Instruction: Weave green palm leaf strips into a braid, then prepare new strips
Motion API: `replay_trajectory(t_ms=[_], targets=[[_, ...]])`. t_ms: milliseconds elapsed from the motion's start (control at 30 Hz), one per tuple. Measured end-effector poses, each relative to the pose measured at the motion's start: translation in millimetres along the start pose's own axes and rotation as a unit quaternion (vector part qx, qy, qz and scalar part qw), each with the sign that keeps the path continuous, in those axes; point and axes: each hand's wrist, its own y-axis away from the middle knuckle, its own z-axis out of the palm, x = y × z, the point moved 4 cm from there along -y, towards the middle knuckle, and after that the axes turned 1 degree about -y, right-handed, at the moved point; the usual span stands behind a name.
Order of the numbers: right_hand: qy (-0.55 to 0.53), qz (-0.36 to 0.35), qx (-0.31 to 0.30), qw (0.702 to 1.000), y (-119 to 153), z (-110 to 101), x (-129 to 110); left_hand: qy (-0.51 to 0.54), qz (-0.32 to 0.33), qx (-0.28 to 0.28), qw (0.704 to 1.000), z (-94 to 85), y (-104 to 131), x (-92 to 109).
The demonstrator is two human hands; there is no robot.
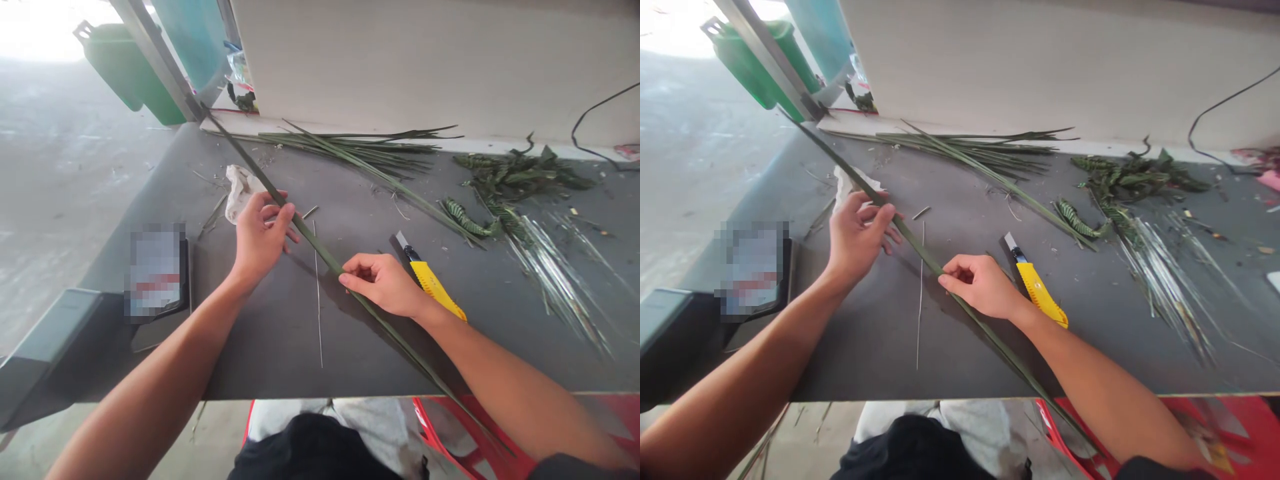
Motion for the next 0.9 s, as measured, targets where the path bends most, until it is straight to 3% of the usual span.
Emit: replay_trajectory(t_ms=[267, 433, 533, 700, 800, 900], targets=[[0.000, -0.012, 0.022, 1.000, -1.0, -2.4, 0.1, 0.040, -0.066, -0.237, 0.968, 25.4, 19.1, -0.4], [-0.009, -0.009, 0.015, 1.000, -1.6, -1.7, -1.3, 0.053, -0.119, -0.288, 0.949, 31.1, 28.0, -0.3], [-0.043, 0.014, -0.004, 0.999, -0.4, -2.2, -1.7, 0.074, -0.125, -0.253, 0.957, 26.1, 23.0, 0.5], [-0.217, 0.047, -0.098, 0.970, 4.1, -5.9, -1.6, 0.140, -0.103, -0.079, 0.982, 2.5, 2.2, 4.7], [-0.295, 0.030, -0.150, 0.943, 8.3, -10.4, -4.2, 0.187, -0.120, 0.015, 0.975, -7.9, -4.7, 5.7], [-0.290, 0.001, -0.156, 0.944, 8.7, -13.0, -6.3, 0.222, -0.146, 0.067, 0.962, -9.4, -4.6, 5.2]])
